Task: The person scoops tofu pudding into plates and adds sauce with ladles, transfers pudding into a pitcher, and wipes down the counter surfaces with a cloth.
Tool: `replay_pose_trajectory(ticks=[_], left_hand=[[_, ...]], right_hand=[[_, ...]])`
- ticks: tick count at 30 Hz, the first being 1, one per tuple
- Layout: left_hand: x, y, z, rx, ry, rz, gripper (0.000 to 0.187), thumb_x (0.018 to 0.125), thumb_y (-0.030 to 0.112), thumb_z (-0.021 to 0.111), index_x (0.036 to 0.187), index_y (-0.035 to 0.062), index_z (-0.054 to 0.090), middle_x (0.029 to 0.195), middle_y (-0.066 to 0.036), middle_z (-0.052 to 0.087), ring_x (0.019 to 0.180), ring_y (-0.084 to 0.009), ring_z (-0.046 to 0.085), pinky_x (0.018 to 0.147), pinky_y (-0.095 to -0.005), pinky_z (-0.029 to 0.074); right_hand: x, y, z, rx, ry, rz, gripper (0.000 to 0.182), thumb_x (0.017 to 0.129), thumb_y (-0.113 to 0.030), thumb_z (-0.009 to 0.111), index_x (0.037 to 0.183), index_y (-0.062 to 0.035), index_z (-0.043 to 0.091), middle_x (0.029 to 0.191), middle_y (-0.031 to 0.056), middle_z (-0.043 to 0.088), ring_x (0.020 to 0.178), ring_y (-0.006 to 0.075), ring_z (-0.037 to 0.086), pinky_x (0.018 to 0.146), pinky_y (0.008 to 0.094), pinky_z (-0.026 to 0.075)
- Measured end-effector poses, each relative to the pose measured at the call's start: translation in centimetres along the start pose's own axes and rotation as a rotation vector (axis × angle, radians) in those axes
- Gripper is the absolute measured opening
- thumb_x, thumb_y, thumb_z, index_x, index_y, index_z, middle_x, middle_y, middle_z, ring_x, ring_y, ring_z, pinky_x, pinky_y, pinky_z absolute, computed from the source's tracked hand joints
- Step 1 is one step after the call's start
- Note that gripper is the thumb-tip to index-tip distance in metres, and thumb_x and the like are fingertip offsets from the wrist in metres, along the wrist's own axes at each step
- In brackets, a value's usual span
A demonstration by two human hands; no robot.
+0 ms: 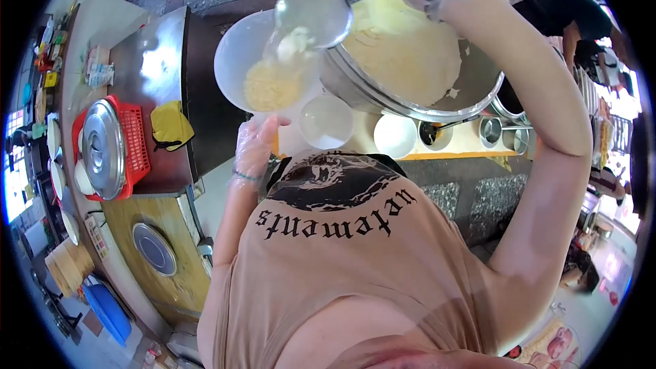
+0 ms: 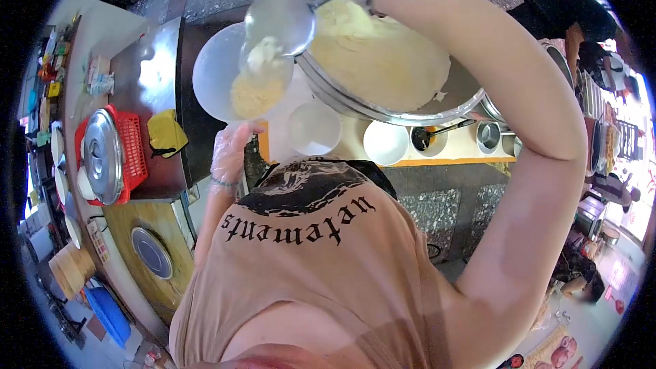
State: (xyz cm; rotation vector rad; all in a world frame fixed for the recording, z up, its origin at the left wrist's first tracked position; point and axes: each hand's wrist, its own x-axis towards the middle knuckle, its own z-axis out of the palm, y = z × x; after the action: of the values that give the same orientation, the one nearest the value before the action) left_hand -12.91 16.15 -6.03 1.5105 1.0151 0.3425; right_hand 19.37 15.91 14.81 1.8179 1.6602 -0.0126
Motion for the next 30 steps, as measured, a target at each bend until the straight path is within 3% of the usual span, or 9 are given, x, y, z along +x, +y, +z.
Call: replay_pose_trajectory(ticks=[1, 7, 10, 13, 16, 20, 26, 28, 30], left_hand=[[0.0, 0.0, 0.0, 0.058, 0.02, 0.003, 0.039, 0.088, 0.036, 0.051, 0.083, 0.0019, 0.069, 0.091, -0.014, 0.069, 0.09, -0.0219, 0.06, 0.084, -0.0347, 0.042], [0.1, 0.1, -0.1, 0.218, 0.018, 0.051, 0.042, 0.089, 0.039, 0.048, 0.087, 0.0039, 0.071, 0.092, -0.014, 0.066, 0.088, -0.024, 0.056, 0.081, -0.0356, 0.041], [-0.1, 0.6, 0.3, 0.307, 0.047, 0.02, 0.045, 0.088, 0.041, 0.048, 0.089, 0.0023, 0.071, 0.095, -0.016, 0.066, 0.089, -0.0254, 0.055, 0.086, -0.0362, 0.04], [-0.2, 1.1, 0.7, 0.274, 0.043, 0.145, 0.041, 0.09, 0.034, 0.043, 0.091, 0.0049, 0.072, 0.097, -0.017, 0.067, 0.092, -0.0308, 0.058, 0.089, -0.038, 0.04], [-0.1, 1.8, 1.1, 0.228, 0.038, 0.1, 0.04, 0.089, 0.034, 0.044, 0.083, 0.0046, 0.071, 0.099, -0.016, 0.067, 0.093, -0.0295, 0.057, 0.09, -0.0369, 0.039], [-0.2, 1.0, 1.0, 0.387, 0.03, 0.143, 0.037, 0.088, 0.032, 0.044, 0.078, 0.0052, 0.066, 0.1, -0.014, 0.067, 0.091, -0.0272, 0.055, 0.089, -0.0359, 0.037], [0.4, -1.4, 0.0, 0.316, -0.045, 0.07, 0.031, 0.088, 0.029, 0.041, 0.076, 0.0068, 0.06, 0.096, -0.01, 0.066, 0.089, -0.0286, 0.052, 0.085, -0.0371, 0.036], [0.1, -1.0, -0.1, 0.667, -0.006, 0.244, 0.036, 0.088, 0.032, 0.04, 0.068, 0.0062, 0.055, 0.091, -0.009, 0.065, 0.086, -0.0303, 0.05, 0.083, -0.0383, 0.035], [0.4, -1.5, 0.2, 0.571, 0.017, 0.205, 0.037, 0.088, 0.033, 0.04, 0.066, 0.0061, 0.053, 0.088, -0.009, 0.065, 0.084, -0.0299, 0.05, 0.082, -0.0384, 0.035]], right_hand=[[-0.3, -0.2, 0.0, 0.015, 0.085, -0.013, 0.019, 0.071, -0.009, 0.06, 0.084, -0.0006, 0.072, 0.084, 0.0189, 0.069, 0.083, 0.0312, 0.068, 0.072, 0.0408, 0.054], [-0.1, 3.6, 4.4, 0.201, -0.015, 0.167, 0.022, 0.075, -0.013, 0.058, 0.087, -0.0014, 0.072, 0.091, 0.0188, 0.069, 0.087, 0.0288, 0.068, 0.076, 0.0387, 0.054], [1.8, 6.5, 12.3, 0.249, -0.143, 0.206, 0.026, 0.082, -0.028, 0.062, 0.097, -0.0068, 0.068, 0.099, 0.0151, 0.067, 0.092, 0.0305, 0.065, 0.081, 0.0401, 0.052], [3.3, 7.3, 20.0, 0.308, -0.262, 0.259, 0.028, 0.082, -0.027, 0.062, 0.097, -0.0051, 0.07, 0.098, 0.0153, 0.068, 0.091, 0.0312, 0.066, 0.081, 0.0409, 0.052], [4.9, 7.2, 26.0, 0.205, -0.392, 0.177, 0.029, 0.081, -0.024, 0.062, 0.101, -0.0035, 0.069, 0.101, 0.0163, 0.068, 0.093, 0.0311, 0.066, 0.081, 0.041, 0.053], [7.6, 7.6, 33.8, 0.213, -0.378, 0.271, 0.03, 0.079, -0.022, 0.064, 0.103, -0.0048, 0.07, 0.105, 0.0164, 0.067, 0.096, 0.0308, 0.066, 0.082, 0.0391, 0.053], [8.2, 7.0, 34.9, 0.279, -0.394, 0.328, 0.03, 0.077, -0.018, 0.064, 0.104, -0.0082, 0.071, 0.11, 0.0158, 0.066, 0.102, 0.0286, 0.064, 0.084, 0.0383, 0.052], [8.6, 6.7, 35.6, 0.167, -0.474, 0.232, 0.031, 0.077, -0.016, 0.063, 0.106, -0.0087, 0.07, 0.112, 0.0153, 0.066, 0.104, 0.028, 0.064, 0.085, 0.0386, 0.052], [8.8, 6.4, 35.3, 0.163, -0.51, 0.219, 0.031, 0.076, -0.015, 0.064, 0.106, -0.0089, 0.07, 0.113, 0.0152, 0.065, 0.105, 0.0278, 0.063, 0.085, 0.038, 0.052]])
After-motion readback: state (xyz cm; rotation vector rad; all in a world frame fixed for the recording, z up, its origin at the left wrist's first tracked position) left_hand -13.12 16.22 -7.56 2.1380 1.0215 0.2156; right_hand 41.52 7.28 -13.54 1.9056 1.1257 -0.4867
